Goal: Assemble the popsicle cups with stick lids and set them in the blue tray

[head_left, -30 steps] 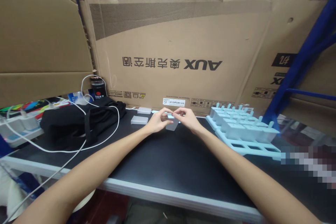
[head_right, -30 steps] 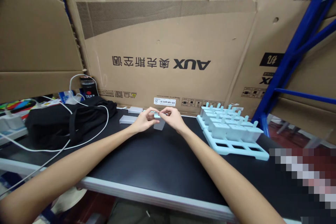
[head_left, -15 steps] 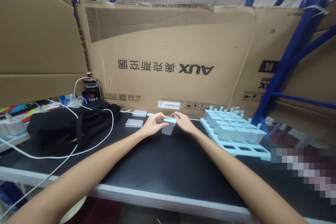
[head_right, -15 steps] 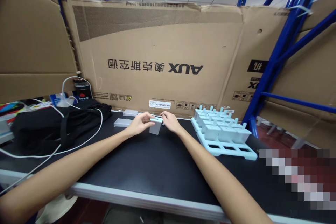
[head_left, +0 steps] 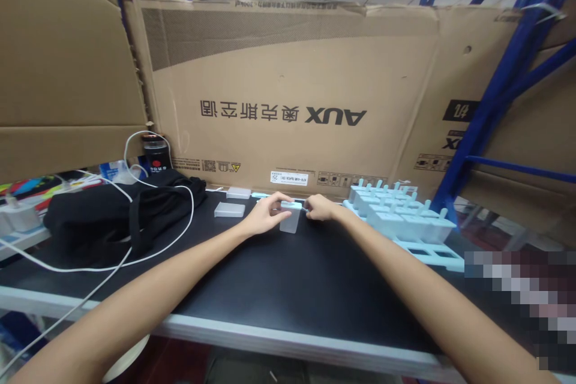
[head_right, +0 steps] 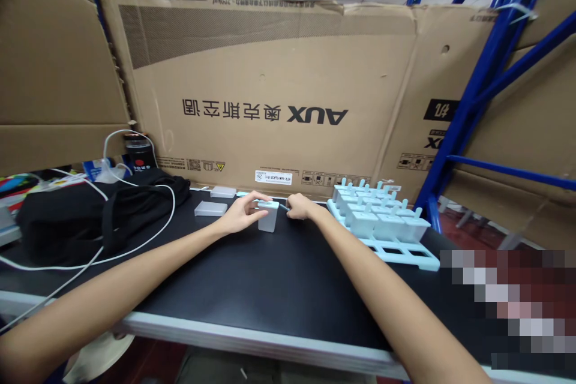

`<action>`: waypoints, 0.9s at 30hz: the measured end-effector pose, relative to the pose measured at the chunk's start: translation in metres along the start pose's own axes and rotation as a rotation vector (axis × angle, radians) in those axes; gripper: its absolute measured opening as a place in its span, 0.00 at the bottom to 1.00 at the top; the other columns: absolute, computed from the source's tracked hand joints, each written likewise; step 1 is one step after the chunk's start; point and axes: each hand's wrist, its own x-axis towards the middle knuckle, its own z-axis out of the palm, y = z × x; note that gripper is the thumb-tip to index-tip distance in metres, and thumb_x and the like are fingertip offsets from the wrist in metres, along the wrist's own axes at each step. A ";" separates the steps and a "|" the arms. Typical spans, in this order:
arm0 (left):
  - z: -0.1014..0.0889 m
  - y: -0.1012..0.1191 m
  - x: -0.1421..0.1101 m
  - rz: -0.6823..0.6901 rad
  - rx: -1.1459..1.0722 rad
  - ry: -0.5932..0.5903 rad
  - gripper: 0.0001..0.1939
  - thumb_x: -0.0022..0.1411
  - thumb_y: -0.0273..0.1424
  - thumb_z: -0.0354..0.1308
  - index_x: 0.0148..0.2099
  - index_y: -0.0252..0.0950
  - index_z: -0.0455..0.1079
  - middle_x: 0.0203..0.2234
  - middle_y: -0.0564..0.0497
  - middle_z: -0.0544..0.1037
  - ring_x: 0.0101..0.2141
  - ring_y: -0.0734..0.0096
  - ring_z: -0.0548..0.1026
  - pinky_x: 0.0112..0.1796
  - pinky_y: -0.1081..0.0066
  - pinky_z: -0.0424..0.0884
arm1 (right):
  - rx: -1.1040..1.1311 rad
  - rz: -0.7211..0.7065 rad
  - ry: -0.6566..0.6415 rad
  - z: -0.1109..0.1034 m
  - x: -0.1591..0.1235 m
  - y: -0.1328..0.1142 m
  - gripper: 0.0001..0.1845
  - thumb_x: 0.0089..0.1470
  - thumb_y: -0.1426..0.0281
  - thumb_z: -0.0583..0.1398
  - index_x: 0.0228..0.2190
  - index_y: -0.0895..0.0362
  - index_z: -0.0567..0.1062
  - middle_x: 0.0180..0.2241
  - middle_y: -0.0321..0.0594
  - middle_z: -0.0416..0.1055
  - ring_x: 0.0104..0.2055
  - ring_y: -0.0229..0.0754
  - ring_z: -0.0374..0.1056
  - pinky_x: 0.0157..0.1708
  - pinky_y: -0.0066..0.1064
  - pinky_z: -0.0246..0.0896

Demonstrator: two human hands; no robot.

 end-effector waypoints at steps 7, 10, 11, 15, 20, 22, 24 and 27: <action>-0.001 0.001 0.003 0.143 0.232 -0.062 0.14 0.68 0.32 0.53 0.53 0.43 0.73 0.51 0.45 0.72 0.46 0.67 0.73 0.37 0.71 0.73 | 0.593 -0.123 0.274 -0.063 -0.020 -0.013 0.08 0.53 0.67 0.58 0.35 0.58 0.71 0.29 0.38 0.73 0.31 0.38 0.70 0.34 0.29 0.64; -0.001 -0.001 0.004 0.160 0.264 -0.049 0.13 0.67 0.31 0.54 0.52 0.43 0.73 0.50 0.46 0.73 0.45 0.68 0.74 0.41 0.68 0.73 | 0.884 -0.239 0.236 -0.070 -0.027 -0.030 0.10 0.51 0.65 0.61 0.34 0.57 0.69 0.27 0.36 0.72 0.30 0.38 0.70 0.35 0.31 0.66; 0.000 -0.002 0.004 0.162 0.270 -0.044 0.12 0.67 0.31 0.55 0.51 0.42 0.73 0.49 0.46 0.74 0.44 0.67 0.75 0.41 0.67 0.72 | 0.896 -0.249 0.219 -0.069 -0.029 -0.035 0.11 0.50 0.64 0.62 0.34 0.57 0.68 0.27 0.35 0.71 0.29 0.38 0.70 0.34 0.31 0.66; 0.003 -0.005 0.002 0.072 0.145 0.019 0.11 0.64 0.32 0.59 0.48 0.38 0.65 0.41 0.47 0.76 0.38 0.69 0.77 0.41 0.66 0.74 | 0.652 -0.265 0.197 -0.058 -0.030 -0.048 0.10 0.51 0.65 0.61 0.34 0.58 0.71 0.25 0.34 0.69 0.28 0.37 0.66 0.31 0.29 0.61; 0.003 -0.006 0.001 -0.052 -0.132 0.051 0.20 0.58 0.34 0.65 0.42 0.38 0.55 0.44 0.45 0.74 0.41 0.66 0.79 0.42 0.63 0.76 | 0.376 -0.291 0.153 -0.057 -0.027 -0.051 0.15 0.47 0.62 0.64 0.34 0.58 0.73 0.29 0.35 0.68 0.30 0.36 0.62 0.29 0.27 0.55; 0.004 -0.007 0.001 -0.080 -0.171 0.037 0.23 0.56 0.34 0.67 0.41 0.39 0.54 0.44 0.45 0.74 0.41 0.65 0.79 0.42 0.62 0.77 | 0.294 -0.281 0.134 -0.060 -0.027 -0.052 0.15 0.44 0.64 0.66 0.33 0.59 0.72 0.28 0.35 0.67 0.29 0.36 0.61 0.29 0.27 0.53; 0.005 -0.007 0.001 -0.104 -0.184 0.028 0.25 0.53 0.34 0.69 0.41 0.39 0.53 0.44 0.44 0.74 0.40 0.65 0.80 0.42 0.60 0.77 | 0.216 -0.261 0.110 -0.064 -0.027 -0.053 0.13 0.42 0.68 0.65 0.32 0.59 0.72 0.27 0.35 0.68 0.29 0.36 0.61 0.28 0.27 0.53; -0.001 -0.005 0.004 -0.099 -0.166 -0.017 0.29 0.50 0.34 0.71 0.44 0.40 0.53 0.49 0.42 0.73 0.43 0.63 0.79 0.45 0.58 0.75 | 0.127 -0.245 0.068 -0.070 -0.028 -0.052 0.14 0.41 0.71 0.64 0.34 0.59 0.73 0.28 0.37 0.71 0.29 0.37 0.64 0.29 0.27 0.54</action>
